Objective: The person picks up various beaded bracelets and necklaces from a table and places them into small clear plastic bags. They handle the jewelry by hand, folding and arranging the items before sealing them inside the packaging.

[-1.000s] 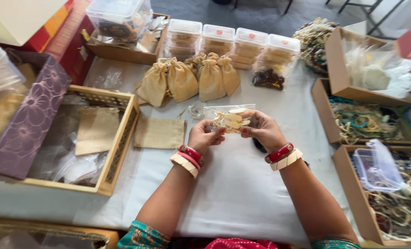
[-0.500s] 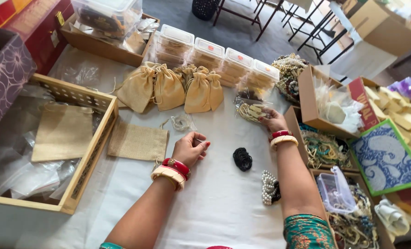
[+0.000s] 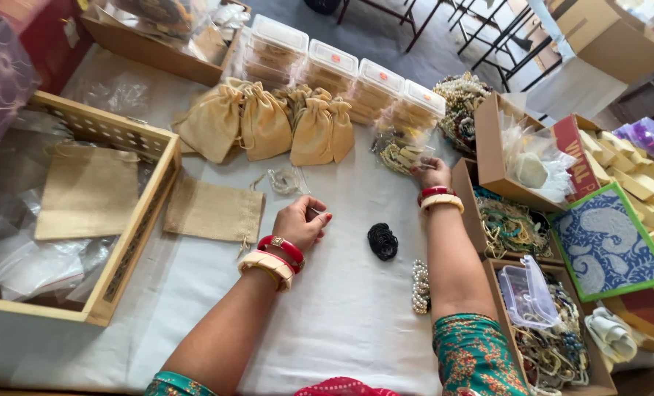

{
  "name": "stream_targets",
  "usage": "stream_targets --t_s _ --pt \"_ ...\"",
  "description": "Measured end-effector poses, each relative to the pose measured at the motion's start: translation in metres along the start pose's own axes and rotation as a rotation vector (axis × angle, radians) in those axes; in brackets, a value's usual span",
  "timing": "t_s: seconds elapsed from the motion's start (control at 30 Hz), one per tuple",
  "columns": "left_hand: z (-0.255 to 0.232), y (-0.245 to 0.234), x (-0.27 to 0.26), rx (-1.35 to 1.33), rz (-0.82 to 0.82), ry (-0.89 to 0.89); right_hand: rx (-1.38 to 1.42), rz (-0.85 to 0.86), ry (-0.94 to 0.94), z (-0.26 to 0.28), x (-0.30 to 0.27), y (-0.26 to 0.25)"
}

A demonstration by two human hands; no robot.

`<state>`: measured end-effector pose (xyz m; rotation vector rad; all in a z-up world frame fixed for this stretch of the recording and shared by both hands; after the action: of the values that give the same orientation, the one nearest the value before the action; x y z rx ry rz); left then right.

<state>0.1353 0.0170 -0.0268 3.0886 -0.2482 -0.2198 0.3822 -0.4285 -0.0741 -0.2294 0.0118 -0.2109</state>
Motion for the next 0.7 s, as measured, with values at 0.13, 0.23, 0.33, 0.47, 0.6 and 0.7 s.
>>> stream_targets --t_s 0.13,0.23,0.33,0.47,0.6,0.7 --pt "0.001 -0.001 0.002 0.0 0.006 0.002 -0.482 -0.198 -0.008 0.032 -0.027 -0.013" --pt "-0.001 0.0 0.002 0.029 0.019 0.008 -0.412 -0.278 -0.037 0.029 -0.024 -0.045" --pt "0.005 0.001 0.004 -0.004 0.016 0.009 -0.329 -0.264 -0.057 0.059 -0.054 -0.051" --pt "0.009 0.002 0.008 0.069 0.003 0.075 -0.269 -0.121 -0.276 0.151 -0.123 -0.037" --pt "-0.004 0.001 -0.008 0.103 -0.045 0.126 -0.525 -0.225 -0.52 0.265 -0.195 -0.051" --pt "-0.018 0.001 -0.018 0.21 -0.072 0.171 -0.633 -0.365 -0.532 0.285 -0.187 -0.099"
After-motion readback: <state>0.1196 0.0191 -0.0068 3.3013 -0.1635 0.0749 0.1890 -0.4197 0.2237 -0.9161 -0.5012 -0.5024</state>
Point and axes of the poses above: each hand's wrist, its own x-axis towards the middle knuckle, its own y-axis out of the palm, z = x × y, the point moved 9 cm from there along x, towards the middle knuckle, and after that the axes turned 6 degrees about z, right-handed, at the moved point
